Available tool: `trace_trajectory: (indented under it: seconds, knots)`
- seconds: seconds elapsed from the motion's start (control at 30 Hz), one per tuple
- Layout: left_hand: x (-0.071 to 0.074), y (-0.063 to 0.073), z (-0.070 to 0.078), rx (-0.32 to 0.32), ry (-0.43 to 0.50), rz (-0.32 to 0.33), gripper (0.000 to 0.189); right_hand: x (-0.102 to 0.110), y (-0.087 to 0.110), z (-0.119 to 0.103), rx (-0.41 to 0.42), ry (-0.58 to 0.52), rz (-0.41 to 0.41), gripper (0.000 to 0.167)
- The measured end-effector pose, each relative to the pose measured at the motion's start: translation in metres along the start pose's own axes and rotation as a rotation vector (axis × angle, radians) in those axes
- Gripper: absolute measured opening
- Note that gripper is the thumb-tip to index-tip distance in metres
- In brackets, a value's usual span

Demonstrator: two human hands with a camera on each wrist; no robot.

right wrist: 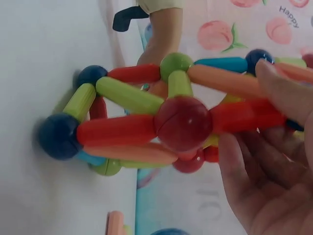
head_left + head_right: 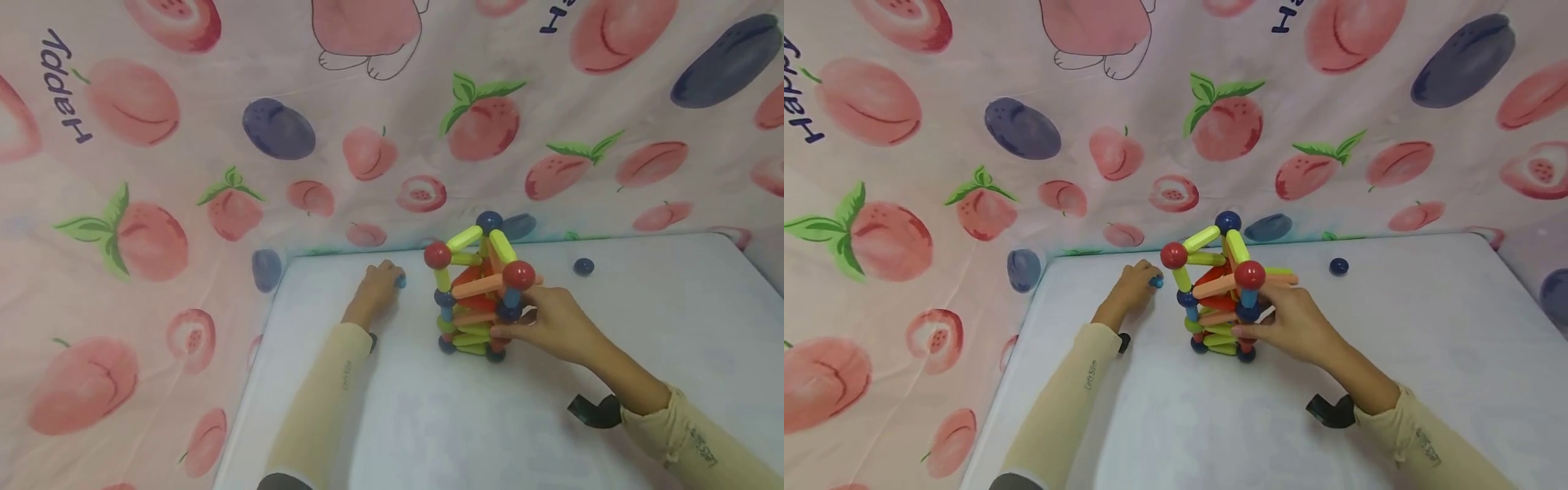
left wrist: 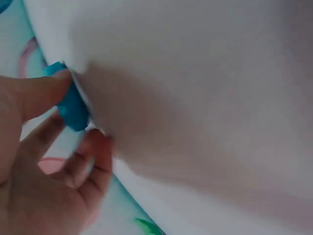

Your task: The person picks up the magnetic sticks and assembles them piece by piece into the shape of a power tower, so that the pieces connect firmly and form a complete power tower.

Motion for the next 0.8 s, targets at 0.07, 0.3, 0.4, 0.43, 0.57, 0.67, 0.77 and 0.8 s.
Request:
trace_trajectory:
  seconds: [0.07,0.3,0.4,0.43,0.57,0.67,0.77,0.8]
  knots:
    - [0.003,0.005,0.003,-0.010,0.032,0.025,0.021,-0.002,-0.001,0.001,0.025,-0.034,-0.031,0.046]
    - [0.102,0.072,0.042,-0.235,0.521,0.329,0.029,-0.003,-0.002,0.004,0.076,-0.073,-0.076,0.042]
    - [0.156,0.126,0.078,-0.519,0.632,0.581,0.030,-0.001,-0.001,0.005,0.086,-0.054,-0.068,0.045]
    - [0.167,0.142,0.091,-0.614,0.609,0.631,0.030,0.000,0.000,0.005,0.088,-0.048,-0.065,0.045]
    - [0.178,0.181,0.136,-0.846,0.367,0.670,0.031,-0.001,0.001,0.006,0.107,-0.048,-0.057,0.050]
    - [0.167,0.185,0.151,-0.859,0.213,0.607,0.032,-0.002,0.001,0.005,0.131,-0.057,-0.053,0.055]
    - [0.159,0.182,0.154,-0.836,0.159,0.577,0.035,-0.002,0.000,0.002,0.154,-0.062,-0.053,0.059]
    - [0.157,0.182,0.154,-0.832,0.155,0.577,0.036,-0.002,0.000,0.002,0.159,-0.064,-0.054,0.059]
Point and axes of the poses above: each hand's wrist, its own y-axis away from the middle knuckle, its own x-axis out of the back of the hand, z = x × y, the point moved 6 cm from there along -y, towards the middle knuckle, and after that the axes turned 14 degrees about x, right-handed, at the moved point
